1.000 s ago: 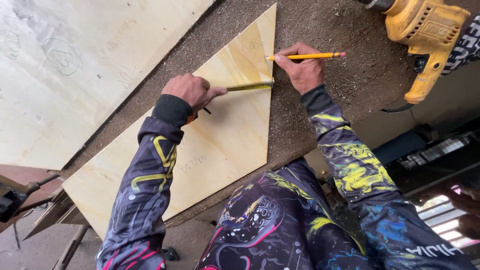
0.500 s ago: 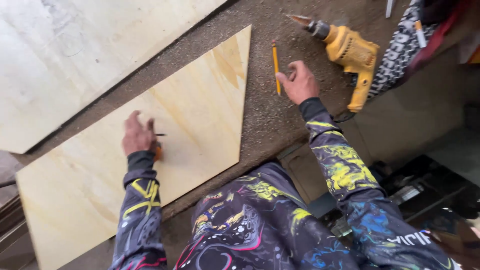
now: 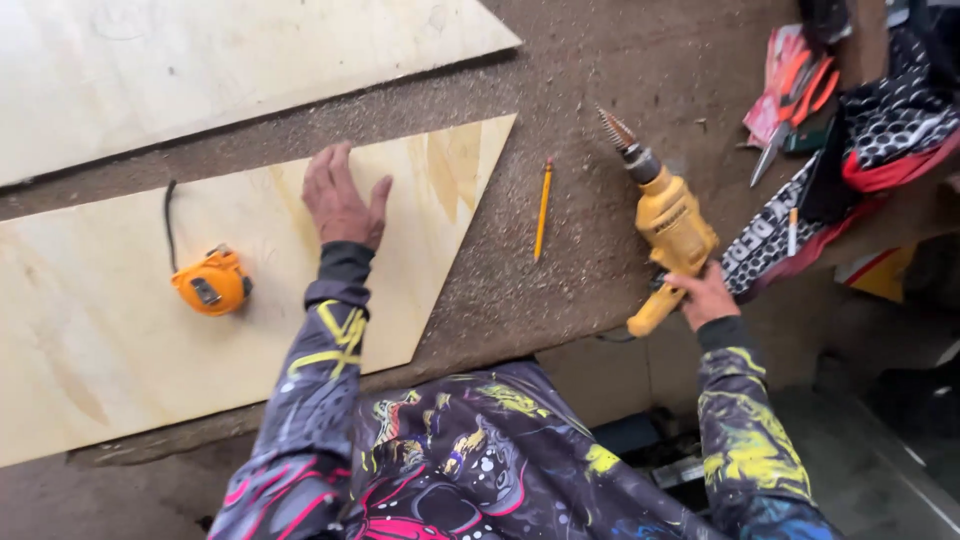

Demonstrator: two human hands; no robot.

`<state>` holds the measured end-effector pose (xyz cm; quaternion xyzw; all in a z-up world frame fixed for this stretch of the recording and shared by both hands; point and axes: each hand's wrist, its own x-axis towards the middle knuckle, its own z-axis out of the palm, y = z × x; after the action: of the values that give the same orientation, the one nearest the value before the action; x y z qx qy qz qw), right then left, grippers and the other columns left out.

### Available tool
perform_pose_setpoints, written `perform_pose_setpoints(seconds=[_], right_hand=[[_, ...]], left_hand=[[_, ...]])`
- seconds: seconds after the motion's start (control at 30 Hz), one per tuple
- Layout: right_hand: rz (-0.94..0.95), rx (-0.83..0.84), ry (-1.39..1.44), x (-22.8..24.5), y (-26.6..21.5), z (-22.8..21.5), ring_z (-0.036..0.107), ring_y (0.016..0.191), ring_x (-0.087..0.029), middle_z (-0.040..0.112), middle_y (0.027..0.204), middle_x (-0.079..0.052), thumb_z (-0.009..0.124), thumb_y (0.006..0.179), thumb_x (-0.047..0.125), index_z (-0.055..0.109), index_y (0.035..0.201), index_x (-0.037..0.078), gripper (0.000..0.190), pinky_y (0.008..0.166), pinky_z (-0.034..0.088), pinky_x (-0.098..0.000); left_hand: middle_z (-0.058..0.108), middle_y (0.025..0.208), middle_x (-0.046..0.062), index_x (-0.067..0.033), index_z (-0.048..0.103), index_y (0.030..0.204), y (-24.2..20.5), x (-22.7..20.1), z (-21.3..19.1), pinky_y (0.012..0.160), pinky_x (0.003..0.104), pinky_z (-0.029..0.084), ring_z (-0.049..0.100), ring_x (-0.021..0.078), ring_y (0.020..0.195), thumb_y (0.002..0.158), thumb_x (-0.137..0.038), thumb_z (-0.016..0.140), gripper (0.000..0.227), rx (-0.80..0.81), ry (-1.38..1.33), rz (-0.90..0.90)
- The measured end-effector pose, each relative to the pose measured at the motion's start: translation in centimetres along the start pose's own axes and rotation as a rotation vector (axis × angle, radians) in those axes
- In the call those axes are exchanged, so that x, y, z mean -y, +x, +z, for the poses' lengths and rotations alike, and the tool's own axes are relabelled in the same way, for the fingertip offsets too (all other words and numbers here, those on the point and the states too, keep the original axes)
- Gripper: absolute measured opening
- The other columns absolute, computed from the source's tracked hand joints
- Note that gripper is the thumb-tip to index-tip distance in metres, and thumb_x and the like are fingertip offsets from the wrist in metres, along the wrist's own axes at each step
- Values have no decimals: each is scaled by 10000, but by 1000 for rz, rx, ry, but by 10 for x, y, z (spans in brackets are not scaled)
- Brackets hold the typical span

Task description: Measuring wood panels with a tape measure and pencil, then drilling holes using a power drill.

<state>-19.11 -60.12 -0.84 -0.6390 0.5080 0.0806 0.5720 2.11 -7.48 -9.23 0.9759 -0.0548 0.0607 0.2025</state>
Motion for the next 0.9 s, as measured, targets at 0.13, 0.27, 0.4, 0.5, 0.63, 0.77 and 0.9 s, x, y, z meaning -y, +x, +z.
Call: perform_pose_setpoints(seconds=[0.13, 0.27, 0.4, 0.5, 0.63, 0.77, 0.9], right_hand=[[251, 251, 553, -15, -3, 1, 614, 1010, -293, 618, 1177, -153, 706, 810, 61, 570, 1292, 26, 502, 883, 532, -434], [354, 493, 1085, -27, -37, 27, 659, 1234, -377, 533, 1523, -253, 575, 804, -64, 518, 1420, -66, 618, 1058, 508, -553], [313, 425, 888, 51, -107, 10, 676, 1094, -287, 570, 1465, -231, 598, 759, -22, 498, 1480, 1, 728, 991, 575, -479], [69, 451, 331, 144, -163, 21, 686, 1054, -431, 547, 1410, -369, 666, 750, -26, 307, 1590, 16, 914, 946, 561, -569], [-140, 191, -583, 236, -222, 79, 627, 1151, -274, 637, 1305, -216, 716, 710, -53, 456, 1465, -58, 798, 1048, 460, -376], [-384, 367, -886, 250, -230, 106, 465, 1423, -157, 463, 1615, -120, 745, 695, 33, 422, 1526, 0, 892, 1197, 271, -275], [-371, 394, -968, 256, -231, 126, 533, 1371, -167, 500, 1587, -103, 701, 719, 45, 410, 1546, 27, 877, 1144, 354, -279]], left_hand=[[508, 1349, 116, -158, 531, 1448, 35, -71, 29, 1163, 540, 259, 444, 366, 1328, 731, -654, 828, 921, -12, -124, 65], [470, 1253, 92, -190, 597, 1412, 24, -87, 28, 1186, 548, 218, 415, 354, 1263, 711, -909, 654, 1006, 68, -152, 179], [473, 1243, 85, -213, 607, 1403, 22, -84, 29, 1176, 537, 231, 434, 345, 1251, 646, -950, 679, 1059, 51, -125, 216], [461, 1246, 150, -154, 590, 1365, 34, -84, 21, 1096, 558, 304, 445, 319, 1188, 736, -1020, 409, 1085, 106, -50, 228], [481, 1255, 125, -197, 612, 1341, 33, -83, 22, 1110, 519, 309, 469, 313, 1179, 737, -998, 573, 1004, 78, -22, 223], [500, 1292, 121, -197, 637, 1334, 31, -79, 19, 1118, 519, 319, 475, 335, 1192, 769, -940, 644, 934, 52, -55, 222], [507, 1261, 129, -175, 649, 1343, 32, -76, 22, 1108, 524, 331, 489, 334, 1165, 836, -930, 575, 912, -11, -85, 232]])
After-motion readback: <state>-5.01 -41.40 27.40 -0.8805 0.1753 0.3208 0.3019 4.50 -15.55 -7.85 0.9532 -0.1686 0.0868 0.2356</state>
